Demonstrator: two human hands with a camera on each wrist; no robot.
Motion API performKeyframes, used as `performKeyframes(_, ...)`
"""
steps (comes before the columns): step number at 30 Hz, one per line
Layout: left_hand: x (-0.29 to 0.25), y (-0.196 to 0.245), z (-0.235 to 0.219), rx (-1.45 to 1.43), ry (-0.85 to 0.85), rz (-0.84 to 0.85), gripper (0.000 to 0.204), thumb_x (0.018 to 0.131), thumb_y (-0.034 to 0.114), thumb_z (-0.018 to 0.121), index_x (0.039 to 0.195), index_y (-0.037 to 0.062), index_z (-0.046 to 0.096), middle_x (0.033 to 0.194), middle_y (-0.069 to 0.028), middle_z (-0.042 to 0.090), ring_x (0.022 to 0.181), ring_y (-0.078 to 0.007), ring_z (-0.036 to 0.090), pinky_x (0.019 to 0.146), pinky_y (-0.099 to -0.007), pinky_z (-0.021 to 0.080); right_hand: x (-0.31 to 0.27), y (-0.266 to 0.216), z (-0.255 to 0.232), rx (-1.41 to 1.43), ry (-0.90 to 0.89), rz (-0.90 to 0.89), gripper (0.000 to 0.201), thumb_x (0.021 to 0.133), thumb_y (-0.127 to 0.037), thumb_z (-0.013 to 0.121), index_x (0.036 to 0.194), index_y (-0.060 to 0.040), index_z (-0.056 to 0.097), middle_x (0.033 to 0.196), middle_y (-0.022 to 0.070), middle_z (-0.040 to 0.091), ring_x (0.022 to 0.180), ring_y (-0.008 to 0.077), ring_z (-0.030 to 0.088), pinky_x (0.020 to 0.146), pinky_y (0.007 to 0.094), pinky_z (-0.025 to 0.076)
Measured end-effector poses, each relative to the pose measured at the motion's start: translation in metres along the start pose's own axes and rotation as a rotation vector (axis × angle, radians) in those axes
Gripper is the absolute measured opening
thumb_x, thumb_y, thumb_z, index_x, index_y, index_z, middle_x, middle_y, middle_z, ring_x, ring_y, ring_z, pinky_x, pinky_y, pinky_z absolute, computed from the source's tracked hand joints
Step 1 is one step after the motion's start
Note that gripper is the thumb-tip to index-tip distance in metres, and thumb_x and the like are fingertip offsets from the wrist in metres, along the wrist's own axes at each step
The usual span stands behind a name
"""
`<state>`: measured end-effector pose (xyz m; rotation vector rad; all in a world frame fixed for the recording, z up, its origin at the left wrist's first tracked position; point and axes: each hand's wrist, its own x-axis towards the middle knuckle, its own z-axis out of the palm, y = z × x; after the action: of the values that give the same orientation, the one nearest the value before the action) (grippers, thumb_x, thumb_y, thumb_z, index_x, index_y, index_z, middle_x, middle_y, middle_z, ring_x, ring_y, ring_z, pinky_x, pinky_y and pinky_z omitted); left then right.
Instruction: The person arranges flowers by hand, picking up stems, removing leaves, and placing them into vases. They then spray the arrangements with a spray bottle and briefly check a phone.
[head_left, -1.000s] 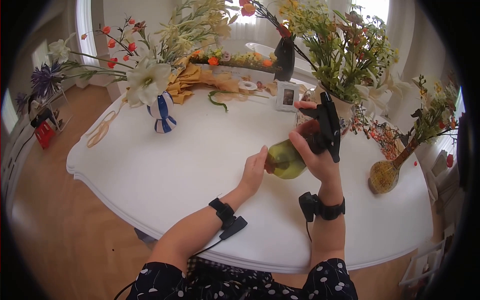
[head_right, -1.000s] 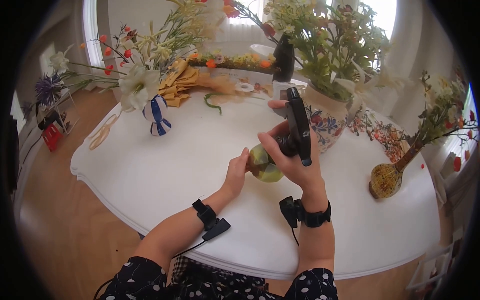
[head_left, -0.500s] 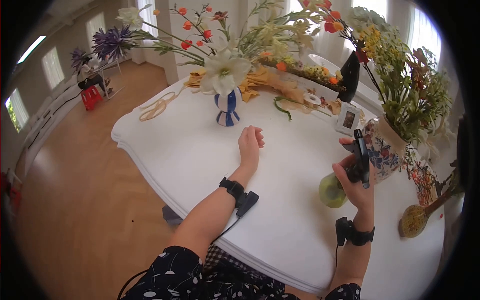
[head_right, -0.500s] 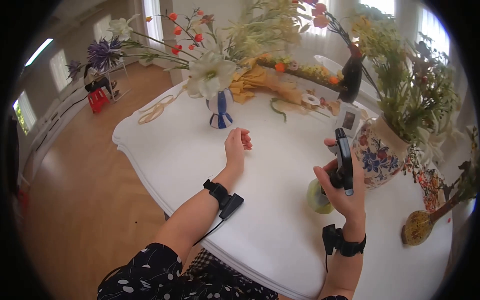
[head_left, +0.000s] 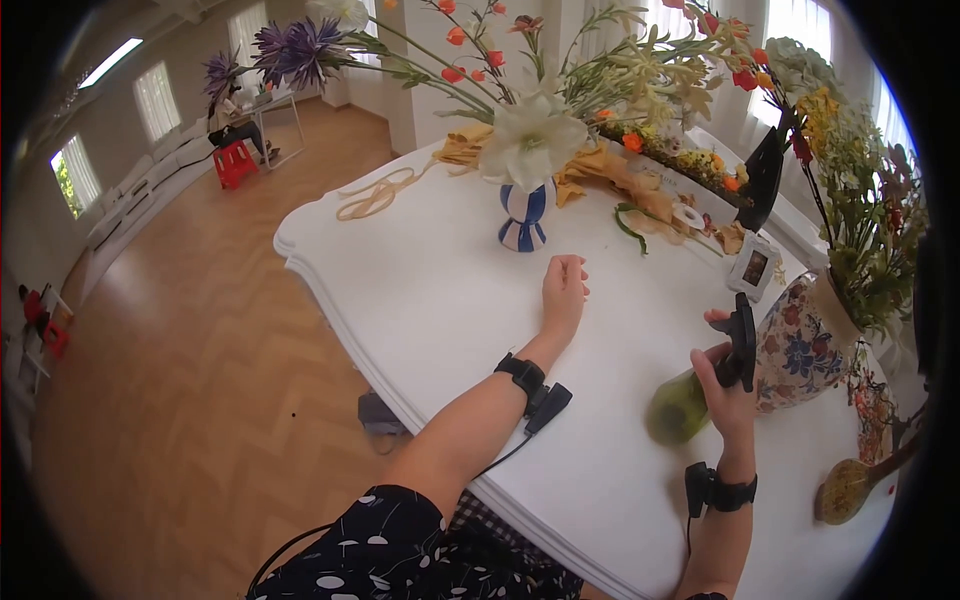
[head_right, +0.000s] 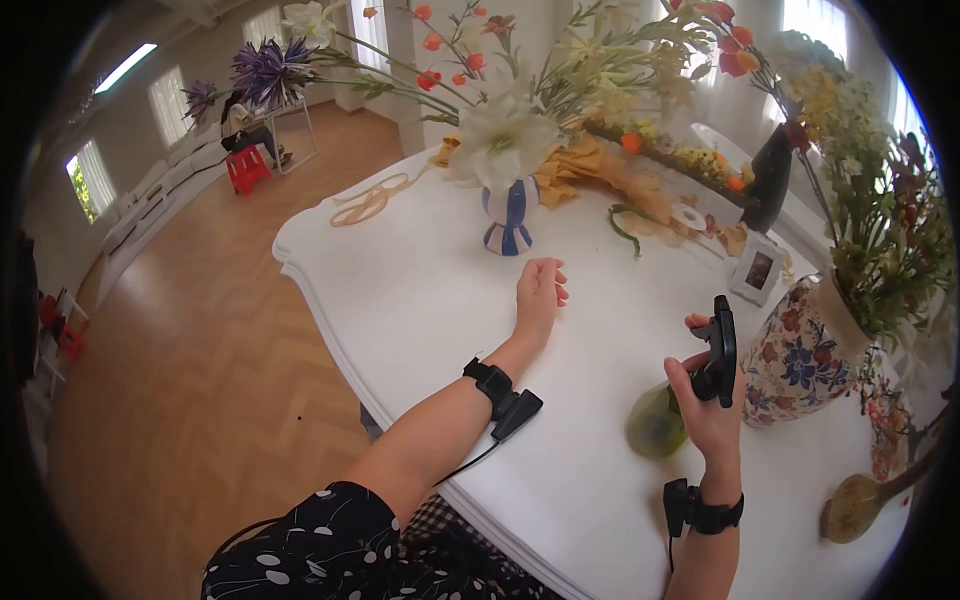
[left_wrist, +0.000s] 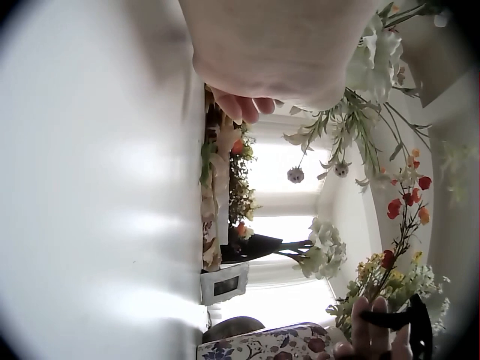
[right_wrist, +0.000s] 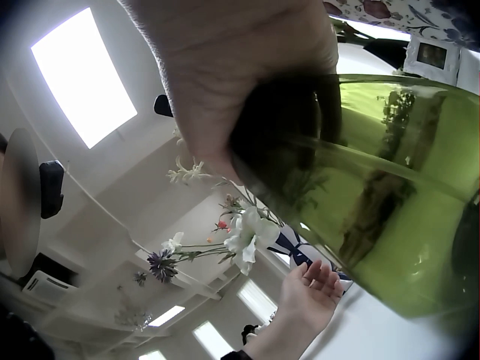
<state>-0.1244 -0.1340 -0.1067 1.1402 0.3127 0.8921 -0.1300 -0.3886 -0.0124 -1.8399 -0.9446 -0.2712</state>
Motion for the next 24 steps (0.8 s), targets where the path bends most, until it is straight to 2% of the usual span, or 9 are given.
performKeyframes(6, 0.0, -0.001, -0.001, 0.005, -0.011, -0.002, 0.022, 0.098, 0.026, 0.047, 0.101, 0.0057, 0.055, 0.082, -0.0025, 0.054, 0.063, -0.0071, 0.051, 0.056, -0.0215, 0.043, 0.001, 0.011, 0.008, 0.096, 0.099, -0.054, 0.048, 0.082, -0.006, 0.068, 0.126, -0.0011, 0.051, 0.124, 0.0081, 0.057, 0.07, 0.0068, 0.053, 0.065, 0.0225, 0.045)
performKeyframes(14, -0.003, -0.004, 0.001, 0.033, -0.076, -0.045, 0.022, 0.098, 0.027, 0.047, 0.101, 0.0064, 0.055, 0.082, -0.0023, 0.055, 0.063, -0.0077, 0.052, 0.055, -0.0216, 0.043, 0.001, 0.02, 0.013, 0.14, 0.128, -0.012, 0.049, 0.083, -0.006, 0.066, 0.129, -0.0018, 0.048, 0.126, 0.0078, 0.055, 0.073, 0.0057, 0.052, 0.068, 0.0218, 0.044)
performKeyframes(17, -0.005, -0.007, 0.005, 0.043, -0.18, -0.114, 0.023, 0.097, 0.027, 0.047, 0.099, 0.006, 0.056, 0.081, -0.0025, 0.056, 0.063, -0.0081, 0.054, 0.055, -0.0219, 0.043, 0.0, 0.021, 0.015, 0.166, 0.129, 0.016, 0.051, 0.083, -0.006, 0.066, 0.13, -0.002, 0.047, 0.125, 0.008, 0.054, 0.075, 0.0053, 0.051, 0.07, 0.0219, 0.044)
performKeyframes(19, -0.009, -0.008, 0.009, 0.062, -0.311, -0.158, 0.024, 0.097, 0.028, 0.048, 0.098, 0.0055, 0.058, 0.081, -0.0026, 0.057, 0.064, -0.0081, 0.055, 0.056, -0.0221, 0.045, 0.0, 0.023, 0.017, 0.189, 0.131, 0.026, 0.052, 0.083, -0.006, 0.066, 0.131, -0.0021, 0.046, 0.125, 0.0081, 0.054, 0.076, 0.0052, 0.051, 0.071, 0.0219, 0.044)
performKeyframes(20, -0.012, -0.009, 0.011, 0.062, -0.314, -0.159, 0.024, 0.097, 0.028, 0.048, 0.098, 0.0055, 0.058, 0.081, -0.0026, 0.057, 0.064, -0.0081, 0.055, 0.056, -0.0221, 0.045, 0.001, 0.024, 0.017, 0.202, 0.141, 0.023, 0.053, 0.083, -0.007, 0.066, 0.132, -0.0022, 0.046, 0.125, 0.0082, 0.054, 0.077, 0.0051, 0.051, 0.071, 0.0217, 0.044)
performKeyframes(22, -0.019, -0.012, 0.016, 0.141, -0.46, -0.122, 0.026, 0.098, 0.029, 0.048, 0.099, 0.0051, 0.058, 0.081, -0.0027, 0.058, 0.065, -0.008, 0.055, 0.057, -0.0222, 0.045, 0.002, 0.026, 0.018, 0.212, 0.155, 0.025, 0.054, 0.083, -0.007, 0.067, 0.133, -0.0023, 0.045, 0.124, 0.0083, 0.054, 0.078, 0.005, 0.051, 0.071, 0.0216, 0.044)
performKeyframes(24, -0.024, -0.011, 0.018, 0.162, -0.485, -0.114, 0.026, 0.098, 0.029, 0.048, 0.1, 0.005, 0.058, 0.082, -0.0028, 0.058, 0.066, -0.0081, 0.055, 0.057, -0.0222, 0.046, 0.002, 0.027, 0.018, 0.228, 0.157, 0.012, 0.054, 0.083, -0.008, 0.067, 0.133, -0.0019, 0.045, 0.123, 0.0078, 0.055, 0.076, 0.0051, 0.051, 0.071, 0.0212, 0.044)
